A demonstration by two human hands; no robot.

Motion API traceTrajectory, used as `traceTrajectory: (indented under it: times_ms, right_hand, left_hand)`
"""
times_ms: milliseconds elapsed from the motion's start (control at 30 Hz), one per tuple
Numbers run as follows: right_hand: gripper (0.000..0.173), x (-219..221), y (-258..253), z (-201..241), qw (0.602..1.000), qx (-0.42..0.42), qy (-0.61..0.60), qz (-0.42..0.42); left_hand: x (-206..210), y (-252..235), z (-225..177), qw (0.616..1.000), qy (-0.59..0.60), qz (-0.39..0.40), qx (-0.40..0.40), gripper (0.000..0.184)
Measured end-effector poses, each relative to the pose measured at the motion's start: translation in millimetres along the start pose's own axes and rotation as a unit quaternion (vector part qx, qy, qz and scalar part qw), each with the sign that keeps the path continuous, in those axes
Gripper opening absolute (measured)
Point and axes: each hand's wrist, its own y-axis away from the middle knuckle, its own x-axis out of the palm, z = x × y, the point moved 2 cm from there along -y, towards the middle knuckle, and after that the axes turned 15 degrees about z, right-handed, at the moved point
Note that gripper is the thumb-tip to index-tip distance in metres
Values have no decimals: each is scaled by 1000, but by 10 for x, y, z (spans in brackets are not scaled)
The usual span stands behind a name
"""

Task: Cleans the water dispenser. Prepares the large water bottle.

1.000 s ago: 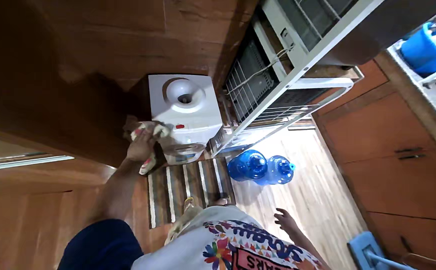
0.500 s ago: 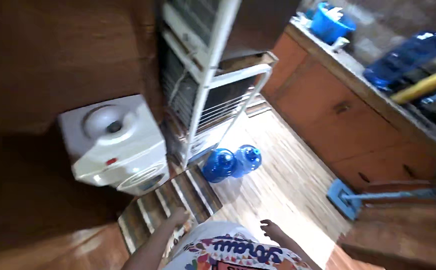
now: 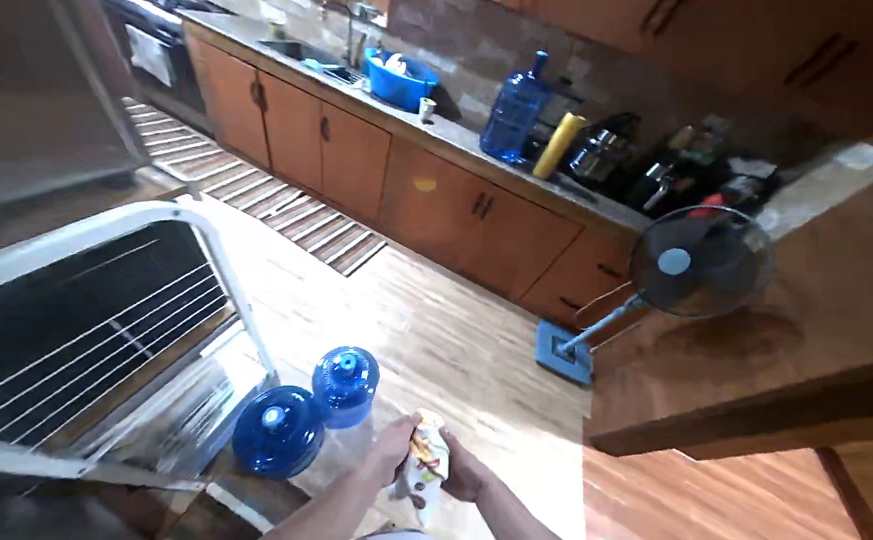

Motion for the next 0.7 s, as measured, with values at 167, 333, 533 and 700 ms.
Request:
traceTrajectory:
  times_ms: [167, 333, 533, 700]
  right_hand:
    - [39, -477, -58, 983, 979, -74, 49, -182]
    - [35, -1105, -559, 1571, 960, -161, 35, -228]
    - [30, -1570, -1171, 2697, 967, -157, 58, -191]
    - [36, -2121, -1444, 4038, 932, -175, 147, -282]
  left_hand:
    - [-157, -680, -362, 998, -14, -55, 5, 44]
    - [-458, -1170, -565, 995, 76, -21, -55, 63]
    - [-551, -2485, -1685, 966, 114, 225, -56, 64]
    - [-431, -3475, -3171, 961, 56, 271, -29, 44]
